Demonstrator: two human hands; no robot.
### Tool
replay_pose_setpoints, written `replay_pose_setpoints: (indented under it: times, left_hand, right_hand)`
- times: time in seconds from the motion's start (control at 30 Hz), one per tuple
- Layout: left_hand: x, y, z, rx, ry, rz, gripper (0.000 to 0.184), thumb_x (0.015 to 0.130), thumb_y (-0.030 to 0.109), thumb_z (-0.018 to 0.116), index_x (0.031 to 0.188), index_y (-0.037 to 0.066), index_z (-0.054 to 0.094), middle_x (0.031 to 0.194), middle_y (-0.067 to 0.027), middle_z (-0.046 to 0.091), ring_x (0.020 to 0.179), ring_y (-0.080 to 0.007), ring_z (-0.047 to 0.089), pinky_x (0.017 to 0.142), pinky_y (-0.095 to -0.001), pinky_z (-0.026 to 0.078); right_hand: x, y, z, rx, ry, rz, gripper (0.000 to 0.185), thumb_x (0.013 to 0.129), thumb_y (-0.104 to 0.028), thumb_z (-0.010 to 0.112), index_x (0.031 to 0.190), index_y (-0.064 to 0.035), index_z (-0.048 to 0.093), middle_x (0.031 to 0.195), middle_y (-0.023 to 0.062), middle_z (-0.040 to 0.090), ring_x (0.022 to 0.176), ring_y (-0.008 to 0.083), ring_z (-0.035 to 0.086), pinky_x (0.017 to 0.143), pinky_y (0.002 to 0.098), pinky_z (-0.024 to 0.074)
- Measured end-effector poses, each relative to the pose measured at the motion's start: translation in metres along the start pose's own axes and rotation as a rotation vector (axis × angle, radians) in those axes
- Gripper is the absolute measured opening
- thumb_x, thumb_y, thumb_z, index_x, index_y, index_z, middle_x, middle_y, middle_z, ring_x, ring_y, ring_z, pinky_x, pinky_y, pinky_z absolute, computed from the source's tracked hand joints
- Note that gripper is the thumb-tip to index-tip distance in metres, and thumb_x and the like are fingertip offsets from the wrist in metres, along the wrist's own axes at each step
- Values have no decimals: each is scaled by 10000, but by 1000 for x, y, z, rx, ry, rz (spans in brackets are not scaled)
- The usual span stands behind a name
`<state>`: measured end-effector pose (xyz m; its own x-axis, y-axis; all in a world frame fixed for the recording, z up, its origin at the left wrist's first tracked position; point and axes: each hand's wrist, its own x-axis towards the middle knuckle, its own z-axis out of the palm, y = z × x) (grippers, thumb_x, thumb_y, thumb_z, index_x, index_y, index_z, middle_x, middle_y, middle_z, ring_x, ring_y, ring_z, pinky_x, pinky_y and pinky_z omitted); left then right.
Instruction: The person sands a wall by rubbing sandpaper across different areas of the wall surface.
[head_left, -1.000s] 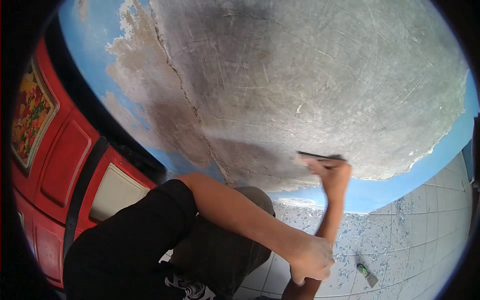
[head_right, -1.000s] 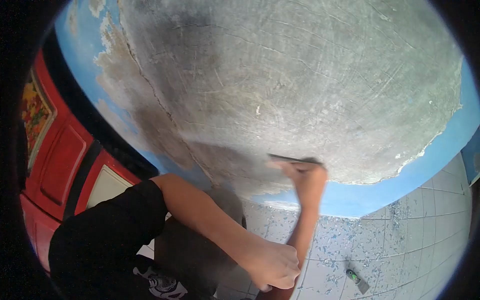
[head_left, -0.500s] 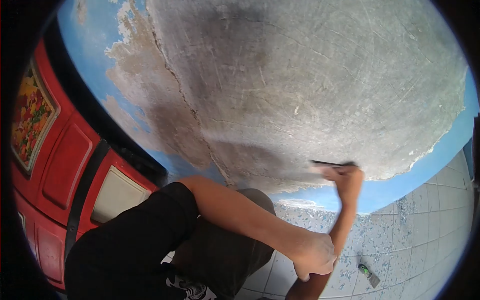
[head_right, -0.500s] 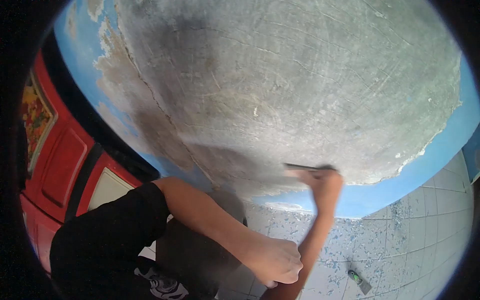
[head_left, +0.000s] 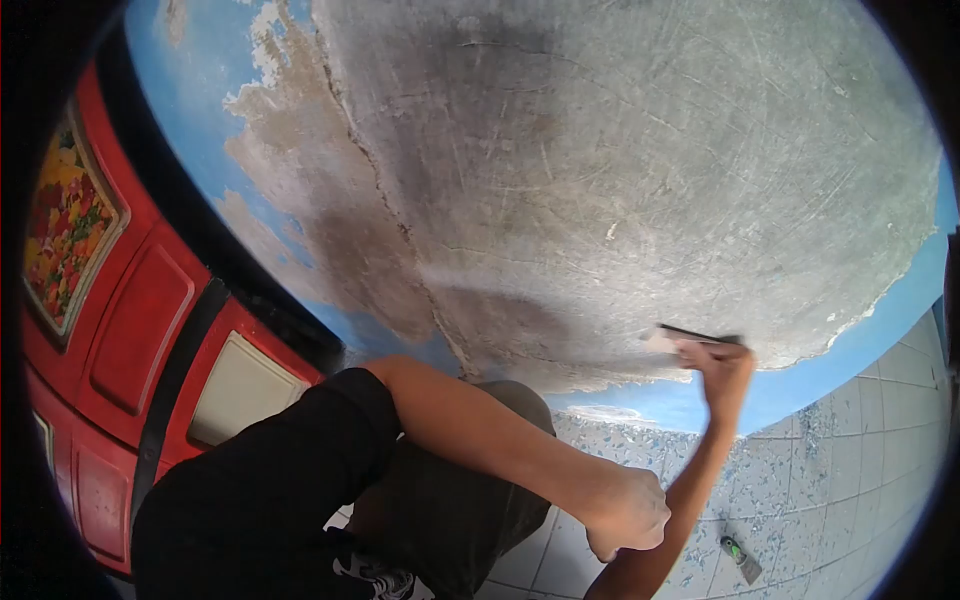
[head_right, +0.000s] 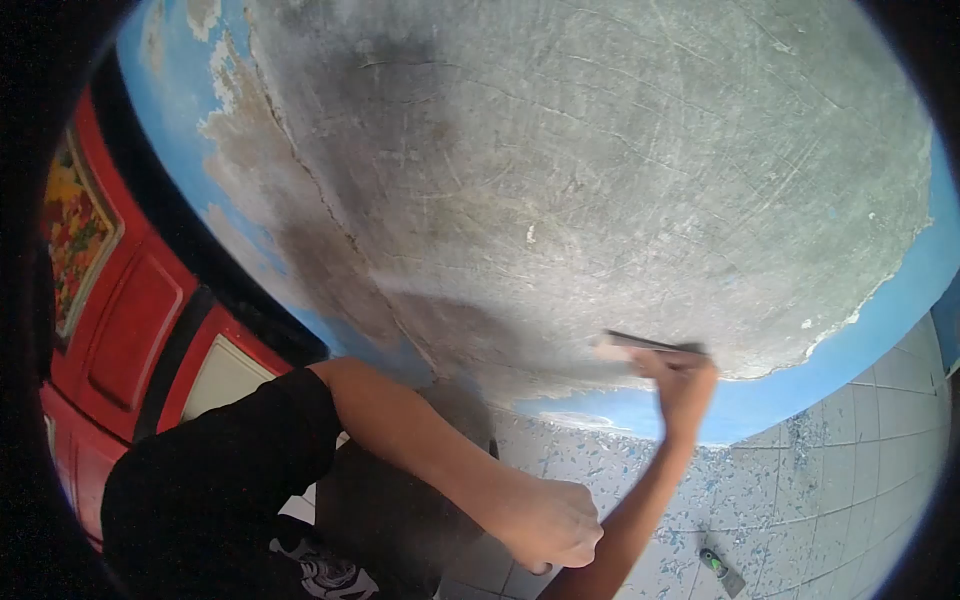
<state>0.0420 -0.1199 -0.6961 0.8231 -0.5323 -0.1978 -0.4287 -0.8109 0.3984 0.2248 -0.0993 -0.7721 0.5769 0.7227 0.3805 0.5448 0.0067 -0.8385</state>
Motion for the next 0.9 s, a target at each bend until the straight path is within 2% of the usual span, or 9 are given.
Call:
replay_pose_setpoints:
  times: [0.07,0.13,0.17,0.27,0.47,0.57,0.63,0.77,0.9]
  left_hand:
    - [3,0,2,-6,64,46,183,583,176,636,628,0,619,611,-143,602,664,-290,622,597,-385,482]
    - [9,2,4,-28,138,85,179,582,173,636,633,2,619,621,-146,604,666,-290,622,599,-387,483]
    - [13,4,4,-40,132,92,173,582,169,633,634,5,620,620,-144,604,664,-289,623,592,-385,482]
    - [11,7,0,-57,106,73,159,584,161,628,635,11,622,617,-139,605,658,-287,625,578,-382,481]
    - [-5,5,5,41,12,-14,148,588,150,624,626,7,619,566,-119,592,617,-285,623,561,-377,483]
    - [-5,8,7,48,22,8,145,592,146,621,625,4,616,572,-121,595,615,-287,620,569,-384,484]
    - [3,6,10,39,-41,28,317,576,282,671,763,26,653,725,-116,626,768,-287,617,686,-371,487]
    - [-7,13,-4,42,-213,-57,314,605,277,659,773,12,659,761,-122,642,800,-284,623,688,-372,492]
    - [-17,15,4,20,-246,-114,315,619,269,652,785,0,659,774,-128,646,814,-285,625,688,-375,494]
  right_hand:
    - [-11,-18,30,-120,-12,-151,210,698,-241,747,654,-40,707,558,37,639,436,94,525,453,236,402]
    - [-20,-22,64,-69,23,-182,256,628,-266,787,616,-34,678,587,104,609,496,204,526,503,305,396]
    - [-24,-40,64,-181,-39,-19,285,619,-274,789,598,-19,662,572,113,606,479,219,538,506,304,409]
    - [-17,-25,43,-187,-6,-203,331,599,-271,797,542,5,623,472,99,542,411,199,487,461,300,384]
    - [-29,1,32,-251,102,-4,235,588,-203,789,550,-24,642,524,110,584,441,203,532,466,310,411]
    - [-52,15,87,-319,52,-195,227,612,-244,771,623,-45,664,597,141,607,518,267,598,511,337,456]
    - [-69,18,114,-291,86,-94,218,627,-250,761,629,-53,667,600,142,605,528,287,591,519,337,457]
    - [-64,53,79,-422,45,-138,223,638,-219,755,602,-34,635,593,148,596,520,307,574,510,350,446]
    - [-66,77,46,-286,183,34,209,656,-185,745,621,-16,626,626,147,615,542,295,593,522,342,454]
